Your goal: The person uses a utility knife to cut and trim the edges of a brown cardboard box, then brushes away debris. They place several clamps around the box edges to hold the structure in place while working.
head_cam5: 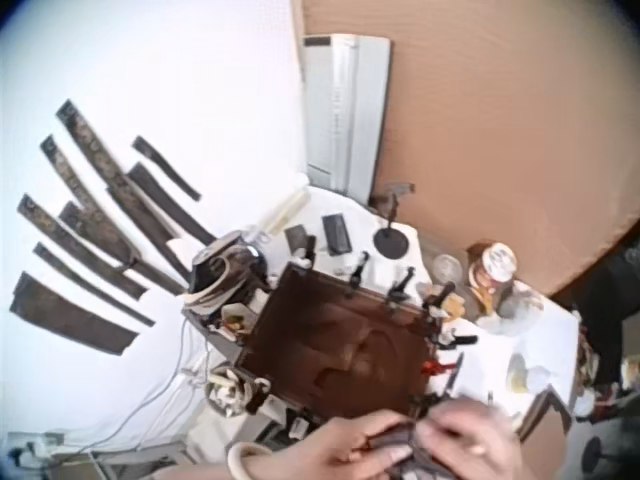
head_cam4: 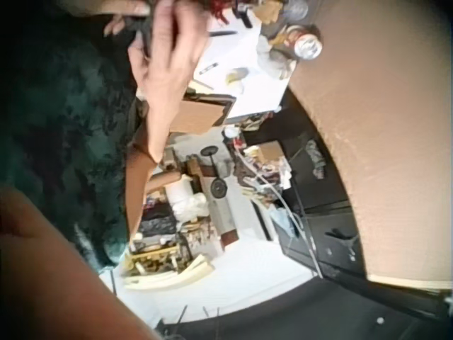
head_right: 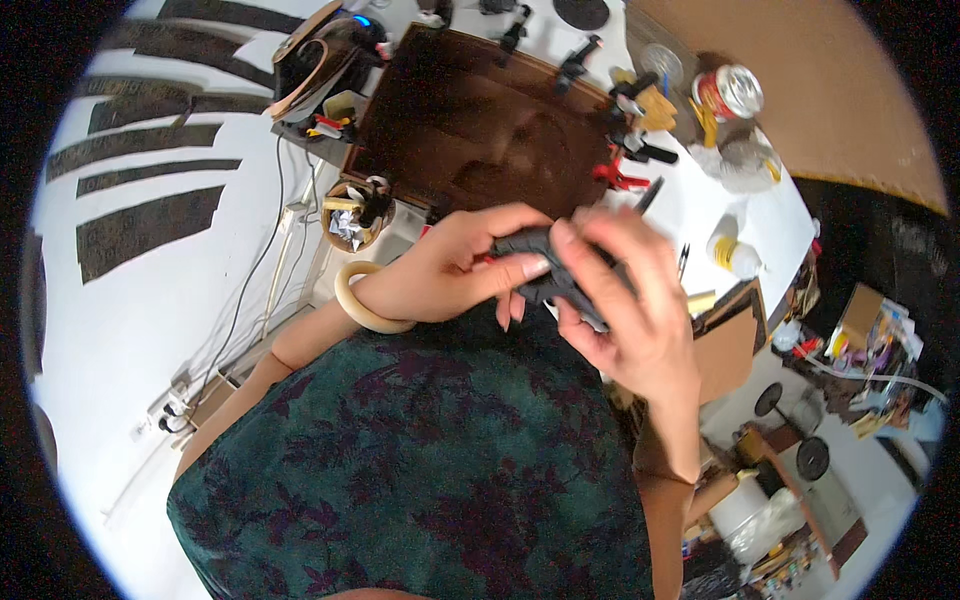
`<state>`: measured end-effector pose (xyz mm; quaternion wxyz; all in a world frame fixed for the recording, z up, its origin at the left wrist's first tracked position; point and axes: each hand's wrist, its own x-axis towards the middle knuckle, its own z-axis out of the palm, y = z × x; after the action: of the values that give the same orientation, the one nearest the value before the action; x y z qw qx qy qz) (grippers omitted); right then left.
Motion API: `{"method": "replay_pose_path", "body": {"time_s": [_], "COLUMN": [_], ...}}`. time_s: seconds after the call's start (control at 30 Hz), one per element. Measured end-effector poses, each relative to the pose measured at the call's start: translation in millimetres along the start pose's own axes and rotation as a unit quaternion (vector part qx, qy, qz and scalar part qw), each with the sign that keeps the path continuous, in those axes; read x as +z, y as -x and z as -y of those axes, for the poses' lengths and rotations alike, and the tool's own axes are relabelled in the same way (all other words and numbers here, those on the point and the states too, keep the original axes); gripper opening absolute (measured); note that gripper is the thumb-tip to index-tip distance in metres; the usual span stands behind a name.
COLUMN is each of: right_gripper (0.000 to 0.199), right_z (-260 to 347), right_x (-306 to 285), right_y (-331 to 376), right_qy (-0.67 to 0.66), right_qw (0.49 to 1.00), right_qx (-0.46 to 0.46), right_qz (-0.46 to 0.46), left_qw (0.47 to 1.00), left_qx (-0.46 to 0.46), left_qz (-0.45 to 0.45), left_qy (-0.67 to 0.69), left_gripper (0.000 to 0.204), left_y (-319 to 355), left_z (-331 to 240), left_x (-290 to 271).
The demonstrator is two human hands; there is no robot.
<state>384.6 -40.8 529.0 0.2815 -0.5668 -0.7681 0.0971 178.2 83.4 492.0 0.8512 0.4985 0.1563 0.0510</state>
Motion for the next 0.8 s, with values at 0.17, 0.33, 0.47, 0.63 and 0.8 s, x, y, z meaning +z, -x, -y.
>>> {"method": "replay_pose_path", "body": {"time_s": [0.17, 0.33, 0.47, 0.63, 0.8], "right_gripper": [0.094, 0.052, 0.038, 0.042, 0.043], "right_z": [11.6, 11.8, 2.7, -18.7, -30.2], "right_x": [49.0, 86.0, 125.0, 235.1, 272.9], "right_y": [-68.4, -145.1, -216.5, -253.3, -254.3], "right_qy": [-0.582, -0.680, -0.552, -0.481, -0.445], "right_qw": [0.772, 0.725, 0.826, 0.870, 0.888], "right_qx": [0.173, 0.057, 0.004, 0.071, 0.115], "right_qz": [-0.191, -0.091, -0.113, -0.086, -0.031], "left_qw": [0.979, 0.936, 0.794, 0.739, 0.727], "left_qx": [0.133, 0.233, 0.297, 0.328, 0.328], "left_qz": [-0.087, -0.232, -0.530, -0.586, -0.598], "left_qy": [0.131, 0.127, 0.020, 0.051, 0.082], "left_gripper": [0.025, 0.035, 0.032, 0.024, 0.022], "left_y": [21.7, 47.7, 69.6, 112.3, 125.2], "left_z": [11.5, 8.3, 23.6, 37.9, 46.3], "left_x": [-28.6, -49.5, -68.8, -98.1, -105.4]}}
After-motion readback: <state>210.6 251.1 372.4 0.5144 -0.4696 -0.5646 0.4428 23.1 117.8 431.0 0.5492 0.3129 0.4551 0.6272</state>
